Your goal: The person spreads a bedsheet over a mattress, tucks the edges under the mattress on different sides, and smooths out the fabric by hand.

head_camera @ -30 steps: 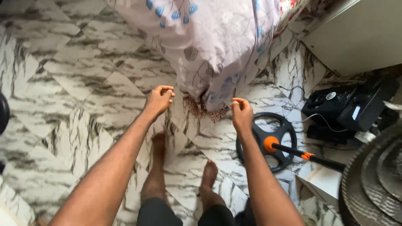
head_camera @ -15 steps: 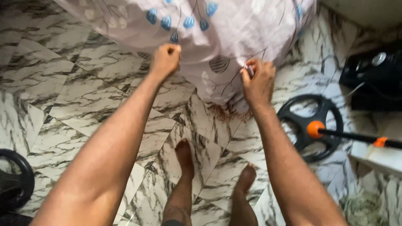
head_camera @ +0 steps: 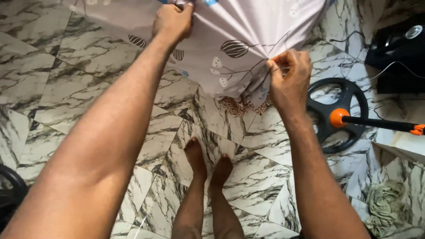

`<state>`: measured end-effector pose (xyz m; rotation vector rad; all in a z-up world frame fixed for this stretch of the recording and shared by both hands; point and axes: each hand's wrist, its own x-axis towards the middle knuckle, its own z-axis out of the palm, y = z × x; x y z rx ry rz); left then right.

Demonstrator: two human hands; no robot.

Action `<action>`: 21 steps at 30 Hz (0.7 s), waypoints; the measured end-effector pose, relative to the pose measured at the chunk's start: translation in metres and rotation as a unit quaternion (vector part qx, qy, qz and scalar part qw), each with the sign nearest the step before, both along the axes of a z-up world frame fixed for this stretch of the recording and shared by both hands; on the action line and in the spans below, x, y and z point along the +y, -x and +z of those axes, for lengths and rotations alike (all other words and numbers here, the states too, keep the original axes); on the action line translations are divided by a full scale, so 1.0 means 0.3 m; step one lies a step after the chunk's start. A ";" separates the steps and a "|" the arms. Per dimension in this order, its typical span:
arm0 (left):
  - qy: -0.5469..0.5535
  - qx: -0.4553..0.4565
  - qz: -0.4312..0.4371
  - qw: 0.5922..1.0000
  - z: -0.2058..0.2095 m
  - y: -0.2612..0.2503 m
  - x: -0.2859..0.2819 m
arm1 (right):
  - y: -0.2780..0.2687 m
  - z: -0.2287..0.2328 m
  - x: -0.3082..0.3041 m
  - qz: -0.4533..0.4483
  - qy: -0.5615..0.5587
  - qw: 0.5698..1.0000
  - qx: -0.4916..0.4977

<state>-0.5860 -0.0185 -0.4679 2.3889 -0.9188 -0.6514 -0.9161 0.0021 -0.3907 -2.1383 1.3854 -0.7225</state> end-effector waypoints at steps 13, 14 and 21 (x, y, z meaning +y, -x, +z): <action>0.193 0.278 0.086 0.937 0.074 -0.063 0.464 | -0.123 0.063 0.254 0.048 0.017 0.999 -0.002; 0.177 0.253 0.102 0.946 0.078 -0.071 0.532 | -0.148 0.064 0.293 0.058 -0.036 0.998 -0.016; 0.320 0.111 0.175 0.925 0.066 -0.179 0.907 | -0.276 0.097 0.464 0.157 -0.123 0.979 -0.052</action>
